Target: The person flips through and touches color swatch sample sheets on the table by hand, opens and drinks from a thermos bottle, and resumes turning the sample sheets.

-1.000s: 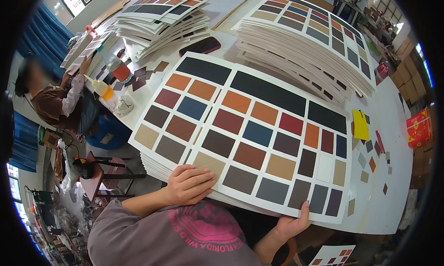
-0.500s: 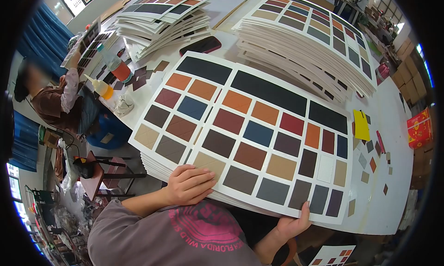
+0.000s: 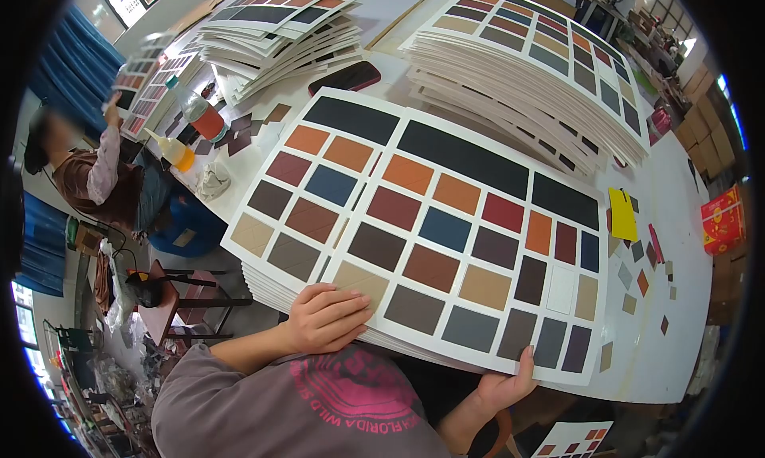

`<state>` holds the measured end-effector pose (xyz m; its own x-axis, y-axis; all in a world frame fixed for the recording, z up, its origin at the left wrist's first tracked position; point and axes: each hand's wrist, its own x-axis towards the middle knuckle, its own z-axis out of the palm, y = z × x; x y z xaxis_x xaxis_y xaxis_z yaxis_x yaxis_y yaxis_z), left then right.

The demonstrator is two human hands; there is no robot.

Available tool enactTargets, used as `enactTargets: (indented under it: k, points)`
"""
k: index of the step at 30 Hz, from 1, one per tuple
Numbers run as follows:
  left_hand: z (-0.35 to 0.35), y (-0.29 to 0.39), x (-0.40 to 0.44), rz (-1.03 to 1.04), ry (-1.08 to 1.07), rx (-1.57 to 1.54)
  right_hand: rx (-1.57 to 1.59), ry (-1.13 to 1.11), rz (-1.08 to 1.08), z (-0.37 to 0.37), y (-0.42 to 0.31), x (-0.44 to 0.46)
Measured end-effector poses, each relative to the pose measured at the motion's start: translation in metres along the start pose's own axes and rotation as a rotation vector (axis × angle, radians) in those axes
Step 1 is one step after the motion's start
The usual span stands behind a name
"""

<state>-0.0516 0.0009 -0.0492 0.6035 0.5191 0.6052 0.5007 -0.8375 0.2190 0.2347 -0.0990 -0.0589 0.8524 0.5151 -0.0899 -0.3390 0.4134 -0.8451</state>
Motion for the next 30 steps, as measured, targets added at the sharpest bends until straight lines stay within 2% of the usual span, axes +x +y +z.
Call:
enactTargets:
  k: [24,30]
  points:
    - [-0.001,-0.004,-0.001,-0.004,0.008,-0.027,0.003,0.006,0.029,0.001,0.003,-0.001]
    - [-0.003,-0.011,-0.004,-0.009,0.001,-0.019,-0.039,0.029,-0.025,0.010,0.007,-0.006]
